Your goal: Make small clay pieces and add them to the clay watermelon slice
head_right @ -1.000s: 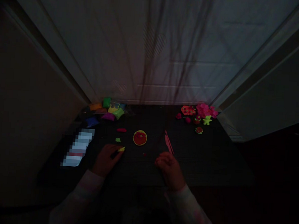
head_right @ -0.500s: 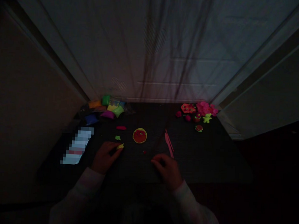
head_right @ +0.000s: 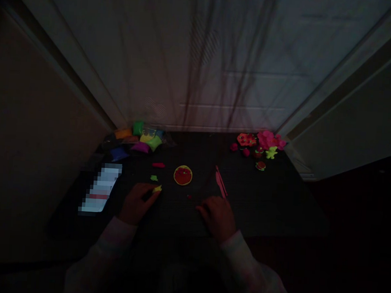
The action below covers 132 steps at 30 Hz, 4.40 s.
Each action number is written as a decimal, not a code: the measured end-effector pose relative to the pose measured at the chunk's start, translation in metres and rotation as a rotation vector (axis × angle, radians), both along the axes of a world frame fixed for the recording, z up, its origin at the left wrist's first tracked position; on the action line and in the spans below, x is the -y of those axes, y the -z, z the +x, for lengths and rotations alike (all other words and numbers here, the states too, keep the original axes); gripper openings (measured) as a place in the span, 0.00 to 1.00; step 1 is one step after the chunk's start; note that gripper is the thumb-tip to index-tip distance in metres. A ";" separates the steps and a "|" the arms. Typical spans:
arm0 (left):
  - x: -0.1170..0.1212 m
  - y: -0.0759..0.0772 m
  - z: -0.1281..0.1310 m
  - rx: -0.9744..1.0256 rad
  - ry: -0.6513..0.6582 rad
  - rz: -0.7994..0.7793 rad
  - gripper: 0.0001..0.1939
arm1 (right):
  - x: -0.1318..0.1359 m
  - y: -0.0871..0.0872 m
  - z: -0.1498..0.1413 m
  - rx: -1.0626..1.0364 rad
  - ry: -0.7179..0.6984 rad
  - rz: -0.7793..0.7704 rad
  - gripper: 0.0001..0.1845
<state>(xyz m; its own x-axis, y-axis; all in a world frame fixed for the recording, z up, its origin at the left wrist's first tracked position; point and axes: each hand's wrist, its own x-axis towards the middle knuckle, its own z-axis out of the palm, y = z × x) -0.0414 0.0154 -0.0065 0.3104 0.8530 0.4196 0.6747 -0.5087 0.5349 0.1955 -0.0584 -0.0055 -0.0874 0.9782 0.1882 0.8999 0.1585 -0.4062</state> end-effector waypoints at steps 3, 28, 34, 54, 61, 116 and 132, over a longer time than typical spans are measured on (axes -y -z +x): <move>0.000 0.000 0.000 -0.013 -0.004 -0.004 0.08 | 0.003 0.002 0.002 0.049 -0.022 0.040 0.13; -0.001 0.003 0.000 -0.042 0.001 0.028 0.08 | 0.026 -0.004 0.001 0.268 -0.006 0.137 0.16; 0.000 0.003 0.001 -0.032 0.002 0.037 0.08 | 0.027 -0.004 0.002 0.240 0.013 0.167 0.14; 0.000 0.001 0.001 -0.061 0.006 0.018 0.09 | 0.028 -0.003 0.003 0.241 -0.047 0.173 0.15; 0.000 0.001 0.001 -0.045 0.005 0.023 0.08 | 0.031 -0.005 0.005 0.275 -0.022 0.172 0.16; 0.000 0.001 0.000 -0.048 0.011 -0.020 0.08 | 0.036 -0.007 0.008 0.249 -0.004 0.163 0.14; -0.001 0.004 0.000 -0.020 0.021 0.006 0.08 | 0.040 -0.005 0.013 0.187 -0.001 0.180 0.12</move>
